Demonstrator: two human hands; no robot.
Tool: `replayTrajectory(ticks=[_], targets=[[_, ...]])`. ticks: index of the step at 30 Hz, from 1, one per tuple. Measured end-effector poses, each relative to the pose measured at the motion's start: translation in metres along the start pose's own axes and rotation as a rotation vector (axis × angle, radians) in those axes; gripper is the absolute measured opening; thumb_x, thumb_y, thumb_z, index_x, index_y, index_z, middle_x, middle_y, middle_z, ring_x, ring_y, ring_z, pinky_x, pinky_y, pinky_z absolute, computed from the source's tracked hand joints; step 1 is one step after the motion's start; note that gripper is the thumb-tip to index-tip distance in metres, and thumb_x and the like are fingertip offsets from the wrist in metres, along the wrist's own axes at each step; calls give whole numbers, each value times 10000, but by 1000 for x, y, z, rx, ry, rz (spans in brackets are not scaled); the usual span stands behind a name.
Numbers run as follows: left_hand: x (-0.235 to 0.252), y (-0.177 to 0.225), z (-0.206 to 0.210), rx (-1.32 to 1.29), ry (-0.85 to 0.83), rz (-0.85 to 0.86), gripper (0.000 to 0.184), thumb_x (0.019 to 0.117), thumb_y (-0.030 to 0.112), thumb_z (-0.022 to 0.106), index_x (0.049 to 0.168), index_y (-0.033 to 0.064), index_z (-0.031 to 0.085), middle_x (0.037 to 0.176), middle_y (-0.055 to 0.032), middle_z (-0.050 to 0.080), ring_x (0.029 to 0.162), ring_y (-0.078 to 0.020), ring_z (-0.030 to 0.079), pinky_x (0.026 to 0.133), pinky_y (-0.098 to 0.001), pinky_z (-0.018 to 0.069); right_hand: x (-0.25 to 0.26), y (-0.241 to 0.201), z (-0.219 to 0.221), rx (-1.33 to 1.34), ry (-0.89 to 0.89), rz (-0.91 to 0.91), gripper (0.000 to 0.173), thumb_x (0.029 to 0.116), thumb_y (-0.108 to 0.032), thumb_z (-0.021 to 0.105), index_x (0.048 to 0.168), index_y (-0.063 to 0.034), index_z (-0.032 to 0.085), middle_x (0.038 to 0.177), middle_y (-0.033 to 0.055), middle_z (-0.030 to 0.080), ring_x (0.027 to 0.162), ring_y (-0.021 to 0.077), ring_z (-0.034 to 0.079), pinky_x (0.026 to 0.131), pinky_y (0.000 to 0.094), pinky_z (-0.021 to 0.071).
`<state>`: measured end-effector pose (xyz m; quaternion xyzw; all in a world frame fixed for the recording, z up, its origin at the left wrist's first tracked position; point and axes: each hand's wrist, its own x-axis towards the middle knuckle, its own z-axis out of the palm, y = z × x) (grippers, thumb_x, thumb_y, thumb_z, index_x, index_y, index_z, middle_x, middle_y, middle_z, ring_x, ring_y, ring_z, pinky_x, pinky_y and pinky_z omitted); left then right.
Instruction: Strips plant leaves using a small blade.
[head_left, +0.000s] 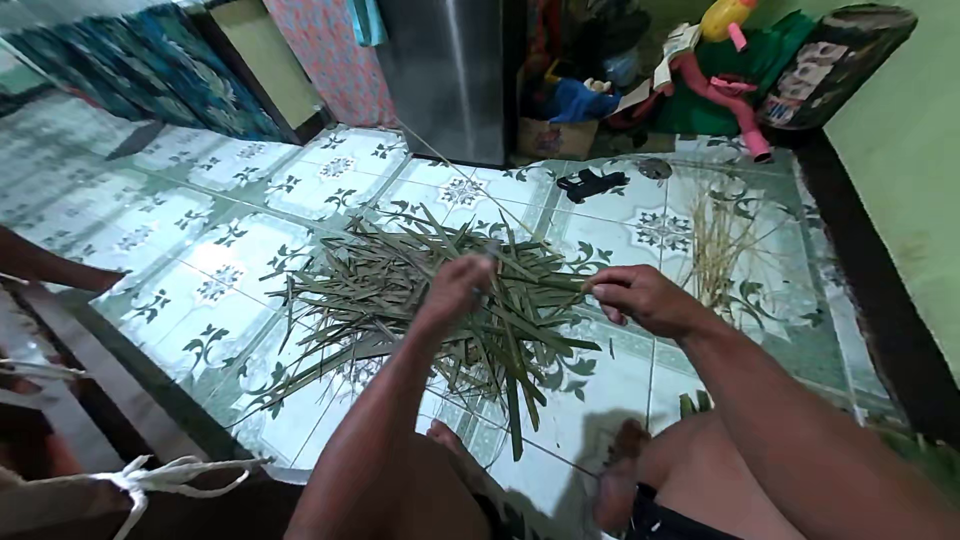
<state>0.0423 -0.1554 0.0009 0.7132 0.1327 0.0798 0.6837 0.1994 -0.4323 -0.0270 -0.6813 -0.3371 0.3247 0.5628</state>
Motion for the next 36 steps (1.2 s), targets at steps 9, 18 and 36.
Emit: replayTrajectory(ticks=[9, 18, 36], targets=[[0, 14, 47, -52, -233, -13, 362, 1050, 150, 512, 1397, 73, 584, 684, 32, 564, 522, -28, 470, 496, -189, 419, 4, -11, 33, 120, -29, -53, 208, 1033, -124, 510, 1103, -55, 693, 767, -74, 603, 550, -13, 473, 510, 150, 415], [-3, 11, 61, -48, -236, -86, 328, 1057, 167, 499, 1343, 48, 606, 666, 53, 553, 524, -26, 491, 494, -184, 431, -1, -2, 22, -49, 19, -149, 193, 997, -135, 571, 1068, -37, 722, 947, -29, 654, 622, -25, 506, 554, 149, 443], [9, 28, -23, -314, 55, 189, 410, 1037, 392, 489, 1347, 146, 597, 583, 78, 489, 433, -28, 449, 431, -196, 439, -3, 8, -1, -253, -25, -147, 201, 993, -156, 574, 1063, -48, 729, 986, 24, 646, 719, 29, 582, 646, 198, 517]])
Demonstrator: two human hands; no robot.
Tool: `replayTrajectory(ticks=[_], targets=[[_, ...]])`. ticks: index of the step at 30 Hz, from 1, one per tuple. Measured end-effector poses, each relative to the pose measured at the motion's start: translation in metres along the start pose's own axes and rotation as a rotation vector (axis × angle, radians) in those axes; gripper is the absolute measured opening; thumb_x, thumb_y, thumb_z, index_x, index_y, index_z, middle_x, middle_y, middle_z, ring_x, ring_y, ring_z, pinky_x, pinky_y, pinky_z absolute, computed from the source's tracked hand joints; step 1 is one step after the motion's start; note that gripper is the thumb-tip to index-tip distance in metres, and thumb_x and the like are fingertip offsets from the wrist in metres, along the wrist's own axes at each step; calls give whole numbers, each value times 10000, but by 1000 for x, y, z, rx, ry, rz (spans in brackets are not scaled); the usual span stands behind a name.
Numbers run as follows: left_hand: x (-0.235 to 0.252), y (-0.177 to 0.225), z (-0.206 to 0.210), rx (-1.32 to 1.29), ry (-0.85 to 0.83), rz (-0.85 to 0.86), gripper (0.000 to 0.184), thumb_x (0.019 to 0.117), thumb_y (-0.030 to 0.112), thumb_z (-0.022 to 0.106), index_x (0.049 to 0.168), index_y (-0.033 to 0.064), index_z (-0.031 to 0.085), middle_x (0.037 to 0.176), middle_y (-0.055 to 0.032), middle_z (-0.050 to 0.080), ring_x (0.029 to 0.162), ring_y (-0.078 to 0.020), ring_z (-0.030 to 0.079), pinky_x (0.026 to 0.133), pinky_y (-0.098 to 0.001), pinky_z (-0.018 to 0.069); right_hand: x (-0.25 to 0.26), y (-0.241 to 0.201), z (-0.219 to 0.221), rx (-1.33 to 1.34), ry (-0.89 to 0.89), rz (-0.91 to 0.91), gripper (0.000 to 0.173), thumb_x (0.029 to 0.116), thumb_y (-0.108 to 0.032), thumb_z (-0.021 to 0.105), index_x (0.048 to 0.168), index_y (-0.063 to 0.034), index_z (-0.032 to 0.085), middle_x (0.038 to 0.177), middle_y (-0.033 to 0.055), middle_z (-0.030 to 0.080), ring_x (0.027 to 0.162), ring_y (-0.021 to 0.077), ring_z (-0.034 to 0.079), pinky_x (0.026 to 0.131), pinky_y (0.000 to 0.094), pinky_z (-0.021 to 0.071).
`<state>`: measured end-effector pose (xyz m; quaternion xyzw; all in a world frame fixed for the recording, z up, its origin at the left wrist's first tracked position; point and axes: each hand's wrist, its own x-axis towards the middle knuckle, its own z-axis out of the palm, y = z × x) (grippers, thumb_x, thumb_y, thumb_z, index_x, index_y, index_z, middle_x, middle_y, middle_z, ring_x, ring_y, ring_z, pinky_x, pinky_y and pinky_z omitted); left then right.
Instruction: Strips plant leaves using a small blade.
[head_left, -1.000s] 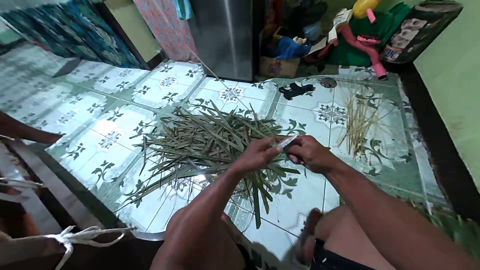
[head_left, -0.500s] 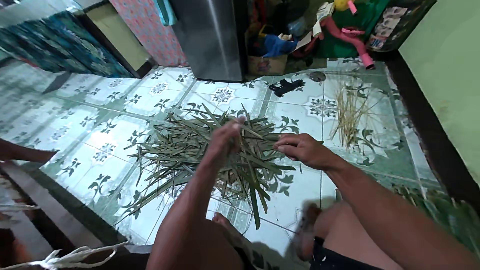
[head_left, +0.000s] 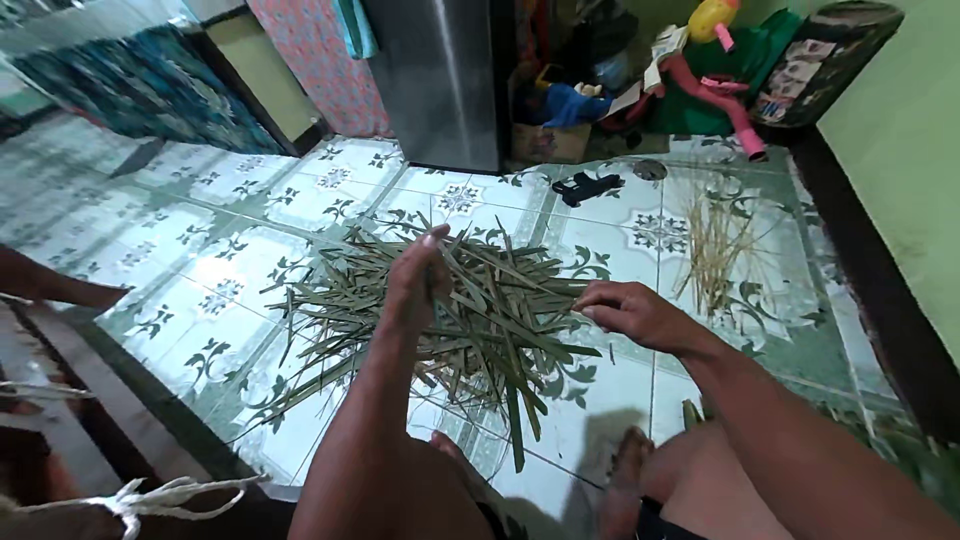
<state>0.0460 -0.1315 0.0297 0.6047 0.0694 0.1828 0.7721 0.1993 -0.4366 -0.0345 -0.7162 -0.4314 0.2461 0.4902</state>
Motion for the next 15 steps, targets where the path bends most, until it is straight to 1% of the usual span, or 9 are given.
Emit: replayTrajectory(ticks=[1, 3, 5, 6, 7, 9, 12, 13, 15], targets=[[-1, -3, 0, -7, 15, -2, 409, 1045, 375, 475, 1368, 146, 579, 586, 68, 494, 435, -36, 463, 433, -201, 450, 2, -1, 1, 13, -6, 29, 198, 992, -145, 569, 1071, -43, 719, 991, 28, 641, 715, 34, 583, 645, 202, 521], [-7, -16, 18, 51, -34, -81, 390, 1063, 297, 448, 1400, 128, 547, 630, 49, 514, 468, -43, 486, 456, -203, 465, 7, -4, 8, 48, -8, 70, 202, 1000, -139, 567, 1099, -43, 714, 998, 27, 649, 692, 35, 580, 625, 204, 520], [-18, -32, 46, 151, -142, -236, 345, 1069, 195, 462, 1371, 71, 573, 663, 40, 547, 506, -41, 503, 483, -198, 462, 9, -9, 14, 53, -1, 53, 215, 1004, -156, 565, 1097, -47, 726, 994, 14, 653, 687, 18, 569, 617, 189, 507], [-22, -36, 57, 187, -208, -288, 327, 1069, 174, 475, 1345, 44, 593, 675, 41, 552, 520, -39, 501, 495, -195, 454, 9, -9, 16, 42, 1, 27, 219, 994, -158, 560, 1071, -45, 732, 990, 12, 651, 694, 9, 564, 619, 183, 499], [-24, -35, 62, 193, -241, -297, 321, 1065, 165, 480, 1318, 25, 617, 660, 47, 550, 514, -33, 491, 493, -190, 441, 9, -9, 15, 29, -2, -2, 223, 981, -151, 554, 1054, -45, 737, 997, 11, 656, 709, 3, 567, 626, 177, 498], [-21, -20, 49, 147, -208, -216, 341, 1058, 200, 473, 1313, 43, 635, 643, 62, 551, 498, -17, 484, 486, -174, 443, 6, -2, 7, 5, -12, -50, 216, 988, -159, 560, 1042, -46, 735, 1004, 11, 652, 731, 1, 582, 647, 173, 515], [-12, 5, 5, 33, -66, -13, 388, 1044, 343, 494, 1324, 112, 630, 600, 71, 503, 450, -17, 446, 442, -183, 428, 1, 10, -6, -24, 1, -37, 222, 991, -150, 565, 1067, -41, 742, 1006, 28, 647, 724, 28, 600, 651, 193, 537], [-11, 8, -5, 5, -32, 22, 405, 1031, 382, 505, 1328, 133, 623, 590, 74, 492, 441, -21, 443, 436, -189, 431, 0, 12, -8, -37, 5, -22, 217, 989, -142, 567, 1065, -38, 742, 1007, 35, 646, 721, 34, 608, 652, 197, 549], [-11, 4, -6, -20, -20, 18, 418, 1027, 401, 510, 1345, 147, 603, 590, 71, 488, 439, -29, 454, 436, -195, 442, 0, 11, -6, -57, 6, -11, 210, 984, -129, 572, 1059, -31, 742, 1008, 41, 647, 725, 35, 607, 651, 193, 541]])
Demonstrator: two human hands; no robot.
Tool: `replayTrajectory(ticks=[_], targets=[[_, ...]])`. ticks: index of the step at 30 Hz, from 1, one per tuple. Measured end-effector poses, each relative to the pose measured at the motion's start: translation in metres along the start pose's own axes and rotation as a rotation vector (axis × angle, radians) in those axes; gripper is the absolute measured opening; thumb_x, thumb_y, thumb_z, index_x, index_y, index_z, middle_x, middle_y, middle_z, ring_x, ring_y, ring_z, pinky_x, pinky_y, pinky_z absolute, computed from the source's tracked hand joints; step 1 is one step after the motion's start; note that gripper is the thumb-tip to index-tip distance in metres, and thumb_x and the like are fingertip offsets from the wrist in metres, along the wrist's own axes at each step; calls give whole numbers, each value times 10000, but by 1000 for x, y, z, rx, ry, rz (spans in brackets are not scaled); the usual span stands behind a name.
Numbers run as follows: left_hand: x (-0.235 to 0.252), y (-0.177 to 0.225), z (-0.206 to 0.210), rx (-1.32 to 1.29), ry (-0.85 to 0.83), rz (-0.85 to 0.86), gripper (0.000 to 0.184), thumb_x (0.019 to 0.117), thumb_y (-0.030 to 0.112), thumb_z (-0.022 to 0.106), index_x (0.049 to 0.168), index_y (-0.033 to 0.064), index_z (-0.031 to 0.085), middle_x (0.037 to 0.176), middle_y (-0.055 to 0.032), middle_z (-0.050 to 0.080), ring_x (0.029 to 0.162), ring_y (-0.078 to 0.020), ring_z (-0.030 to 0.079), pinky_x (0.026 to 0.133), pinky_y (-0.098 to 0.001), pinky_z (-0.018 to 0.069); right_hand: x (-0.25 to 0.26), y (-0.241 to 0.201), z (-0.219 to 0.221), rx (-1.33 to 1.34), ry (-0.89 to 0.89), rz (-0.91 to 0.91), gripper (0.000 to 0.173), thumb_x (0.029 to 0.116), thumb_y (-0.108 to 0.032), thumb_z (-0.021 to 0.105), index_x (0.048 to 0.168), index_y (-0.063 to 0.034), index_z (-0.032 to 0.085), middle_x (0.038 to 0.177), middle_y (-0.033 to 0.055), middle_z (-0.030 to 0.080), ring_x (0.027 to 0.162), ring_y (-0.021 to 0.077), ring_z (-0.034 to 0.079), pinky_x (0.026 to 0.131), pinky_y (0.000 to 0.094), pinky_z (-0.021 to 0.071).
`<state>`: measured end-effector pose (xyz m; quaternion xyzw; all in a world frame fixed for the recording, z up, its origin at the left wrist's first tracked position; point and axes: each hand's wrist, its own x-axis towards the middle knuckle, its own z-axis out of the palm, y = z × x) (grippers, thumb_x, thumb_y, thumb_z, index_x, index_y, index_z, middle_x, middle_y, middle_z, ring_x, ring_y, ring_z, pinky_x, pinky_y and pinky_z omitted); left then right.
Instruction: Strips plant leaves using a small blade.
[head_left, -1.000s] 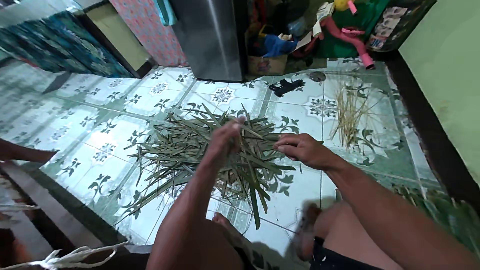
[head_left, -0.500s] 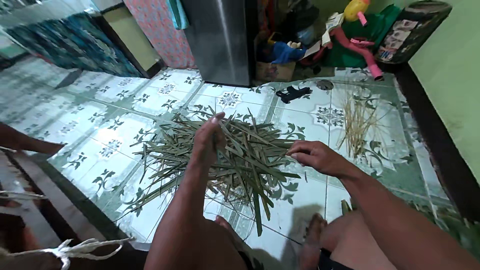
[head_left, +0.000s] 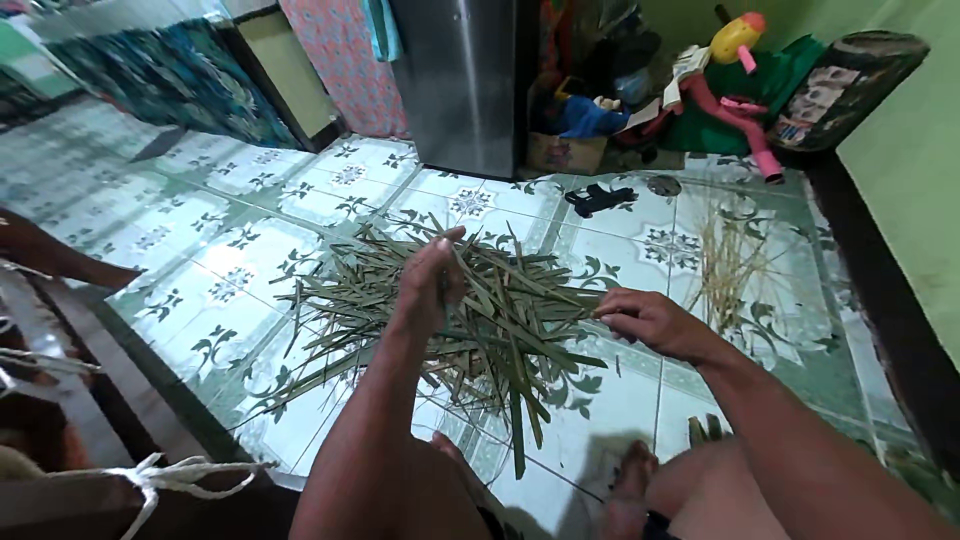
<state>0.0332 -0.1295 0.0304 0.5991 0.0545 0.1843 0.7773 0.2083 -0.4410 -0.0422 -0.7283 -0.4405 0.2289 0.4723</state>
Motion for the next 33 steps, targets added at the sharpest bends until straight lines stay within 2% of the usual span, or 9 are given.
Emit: replayTrajectory(ticks=[5, 10, 13, 16, 23, 28, 29, 31, 33], targets=[[-5, -17, 28, 84, -103, -182, 355, 1047, 266, 503, 1317, 72, 626, 648, 51, 546, 492, -32, 485, 476, -189, 448, -1, -1, 1, -40, -1, -30, 199, 975, -128, 592, 1051, -30, 747, 1003, 41, 653, 768, 32, 611, 696, 193, 540], [-1, 12, -23, -5, 104, 77, 372, 1055, 406, 464, 1272, 158, 636, 602, 92, 469, 441, -14, 422, 438, -180, 420, -10, 14, -13, -101, 1, 19, 200, 970, -123, 585, 1046, -44, 753, 997, 47, 651, 755, 58, 607, 682, 221, 534], [0, 0, -19, 0, 135, 25, 365, 1046, 409, 470, 1278, 165, 611, 603, 87, 471, 439, -17, 438, 435, -184, 435, -13, 13, -11, -103, -3, 49, 199, 971, -120, 587, 1046, -46, 756, 1005, 49, 650, 763, 61, 607, 694, 224, 534], [1, -11, 1, 57, 37, -77, 383, 1075, 309, 420, 1318, 71, 595, 609, 49, 499, 456, -39, 463, 454, -195, 448, -16, 12, -12, -118, -15, 38, 205, 979, -119, 580, 1056, -52, 758, 994, 38, 650, 754, 53, 602, 687, 215, 529], [5, 19, -52, -3, 252, 109, 355, 1083, 343, 377, 1280, 146, 598, 614, 101, 467, 445, -7, 428, 446, -175, 432, -55, 49, -57, -221, -2, 136, 201, 991, -115, 570, 1048, -54, 753, 995, 54, 659, 771, 113, 633, 730, 307, 569], [-1, 26, -106, -93, 494, 194, 330, 1109, 390, 334, 1189, 218, 604, 606, 133, 478, 441, 20, 434, 438, -141, 417, -112, 90, -119, -297, 348, 442, 230, 1047, -103, 542, 1174, 28, 681, 1022, 214, 678, 788, 291, 638, 761, 526, 535], [-1, 25, -117, -97, 576, 188, 311, 1106, 390, 348, 1157, 225, 607, 594, 134, 473, 436, 18, 431, 439, -144, 415, -125, 96, -129, -277, 474, 509, 246, 1055, -125, 540, 1204, 25, 666, 1002, 221, 671, 765, 286, 624, 749, 518, 528], [-3, 12, -140, -66, 711, 128, 271, 1089, 389, 395, 1083, 231, 615, 570, 129, 472, 427, 3, 437, 433, -168, 422, -148, 101, -140, -168, 674, 574, 282, 1059, -165, 532, 1258, 12, 622, 1002, 165, 637, 713, 171, 571, 682, 387, 519], [-3, -13, -164, 80, 806, -4, 227, 1060, 391, 480, 1073, 218, 626, 582, 104, 476, 436, -34, 464, 425, -216, 448, -163, 90, -136, 8, 801, 583, 309, 1057, -174, 536, 1294, 18, 581, 1042, 115, 614, 750, 94, 586, 711, 299, 542]])
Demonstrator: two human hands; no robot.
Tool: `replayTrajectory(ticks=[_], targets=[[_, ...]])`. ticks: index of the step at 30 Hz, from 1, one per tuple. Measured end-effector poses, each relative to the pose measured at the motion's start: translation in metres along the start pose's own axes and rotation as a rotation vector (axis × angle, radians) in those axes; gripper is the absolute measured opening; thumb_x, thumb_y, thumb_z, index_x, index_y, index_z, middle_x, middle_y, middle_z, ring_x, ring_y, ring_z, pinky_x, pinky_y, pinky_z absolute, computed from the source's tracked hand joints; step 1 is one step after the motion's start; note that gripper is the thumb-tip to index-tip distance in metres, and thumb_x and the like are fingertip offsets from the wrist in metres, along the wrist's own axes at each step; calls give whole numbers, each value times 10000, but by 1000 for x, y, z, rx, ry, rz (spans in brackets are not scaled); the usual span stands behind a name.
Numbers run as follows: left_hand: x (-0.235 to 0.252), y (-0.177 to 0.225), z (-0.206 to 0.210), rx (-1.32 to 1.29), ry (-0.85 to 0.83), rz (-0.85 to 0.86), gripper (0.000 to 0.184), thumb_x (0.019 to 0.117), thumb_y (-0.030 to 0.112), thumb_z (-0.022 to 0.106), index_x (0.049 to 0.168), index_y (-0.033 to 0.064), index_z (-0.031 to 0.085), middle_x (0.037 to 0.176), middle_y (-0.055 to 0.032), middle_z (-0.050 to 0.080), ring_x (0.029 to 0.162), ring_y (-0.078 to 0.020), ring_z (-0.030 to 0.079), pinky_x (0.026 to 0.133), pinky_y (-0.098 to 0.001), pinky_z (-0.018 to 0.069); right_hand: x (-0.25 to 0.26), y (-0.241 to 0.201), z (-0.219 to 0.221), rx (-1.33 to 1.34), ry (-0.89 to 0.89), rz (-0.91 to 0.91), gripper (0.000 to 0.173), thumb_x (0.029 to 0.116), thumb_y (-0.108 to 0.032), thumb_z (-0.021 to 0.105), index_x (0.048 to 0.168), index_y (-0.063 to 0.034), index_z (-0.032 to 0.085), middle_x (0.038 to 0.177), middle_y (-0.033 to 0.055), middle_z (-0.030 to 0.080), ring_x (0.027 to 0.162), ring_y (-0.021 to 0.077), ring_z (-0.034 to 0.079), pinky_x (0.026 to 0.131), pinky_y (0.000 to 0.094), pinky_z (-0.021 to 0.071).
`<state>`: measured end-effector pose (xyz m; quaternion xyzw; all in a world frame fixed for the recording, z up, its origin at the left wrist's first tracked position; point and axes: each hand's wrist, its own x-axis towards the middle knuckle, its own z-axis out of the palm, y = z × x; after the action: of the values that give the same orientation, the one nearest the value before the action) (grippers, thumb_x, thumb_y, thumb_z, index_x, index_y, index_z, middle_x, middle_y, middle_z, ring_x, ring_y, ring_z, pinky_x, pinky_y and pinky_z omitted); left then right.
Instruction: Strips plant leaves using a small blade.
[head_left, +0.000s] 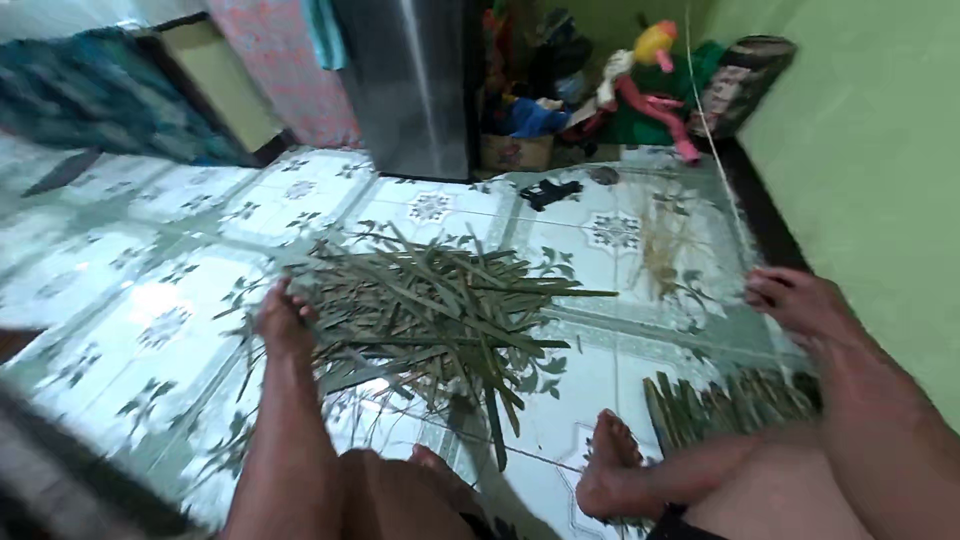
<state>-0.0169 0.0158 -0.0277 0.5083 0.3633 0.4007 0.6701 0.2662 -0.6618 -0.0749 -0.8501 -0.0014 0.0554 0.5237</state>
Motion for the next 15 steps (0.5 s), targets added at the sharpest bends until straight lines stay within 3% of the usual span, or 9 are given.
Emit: replayTrajectory(ticks=[2, 4, 6, 9, 10, 13, 15], targets=[[15, -28, -5, 183, -3, -34, 221, 1036, 394, 537, 1058, 183, 601, 593, 80, 480, 437, -64, 468, 422, -264, 465, -16, -5, -2, 109, 59, 26, 294, 1041, -145, 562, 1271, 36, 586, 1071, 105, 625, 821, 88, 616, 787, 287, 557], [20, -40, -1, 357, -65, -43, 249, 1045, 418, 528, 1021, 174, 568, 587, 91, 431, 439, -62, 431, 434, -270, 443, -21, -7, -11, 51, 116, -16, 278, 1019, -151, 614, 1214, 45, 637, 1052, 141, 658, 841, 139, 615, 815, 339, 540], [18, -43, 13, 469, -130, -20, 269, 1066, 400, 485, 980, 163, 578, 549, 114, 391, 409, -33, 399, 405, -233, 411, -24, -14, -28, -69, 156, -56, 271, 1014, -216, 643, 1165, 5, 689, 991, 151, 681, 797, 203, 609, 783, 428, 527], [16, -40, 35, 614, -281, 59, 293, 1086, 336, 428, 1004, 104, 587, 551, 101, 398, 406, -32, 394, 403, -224, 400, -37, -29, -49, -105, 147, -7, 273, 1057, -271, 579, 1163, -32, 659, 900, 91, 652, 667, 154, 557, 652, 371, 513], [17, -40, 41, 699, -354, 85, 312, 1084, 339, 420, 1042, 86, 596, 586, 86, 434, 430, -37, 417, 423, -234, 416, -42, -27, -53, -117, 132, 25, 281, 1062, -274, 570, 1160, -25, 655, 880, 107, 650, 658, 176, 567, 652, 395, 521], [18, -42, 57, 1010, -514, 139, 451, 1076, 418, 420, 1142, 26, 633, 744, -33, 562, 551, -126, 508, 530, -363, 479, -58, 37, -55, -204, 12, 101, 319, 1066, -252, 542, 1218, 13, 635, 922, 170, 674, 748, 250, 655, 749, 468, 572], [12, -41, 65, 1161, -551, 145, 513, 1066, 455, 450, 1115, -14, 651, 835, -145, 623, 642, -242, 571, 616, -497, 507, -99, 90, -29, -300, -9, 70, 324, 1064, -203, 517, 1202, 70, 625, 972, 227, 673, 813, 293, 665, 764, 477, 566]])
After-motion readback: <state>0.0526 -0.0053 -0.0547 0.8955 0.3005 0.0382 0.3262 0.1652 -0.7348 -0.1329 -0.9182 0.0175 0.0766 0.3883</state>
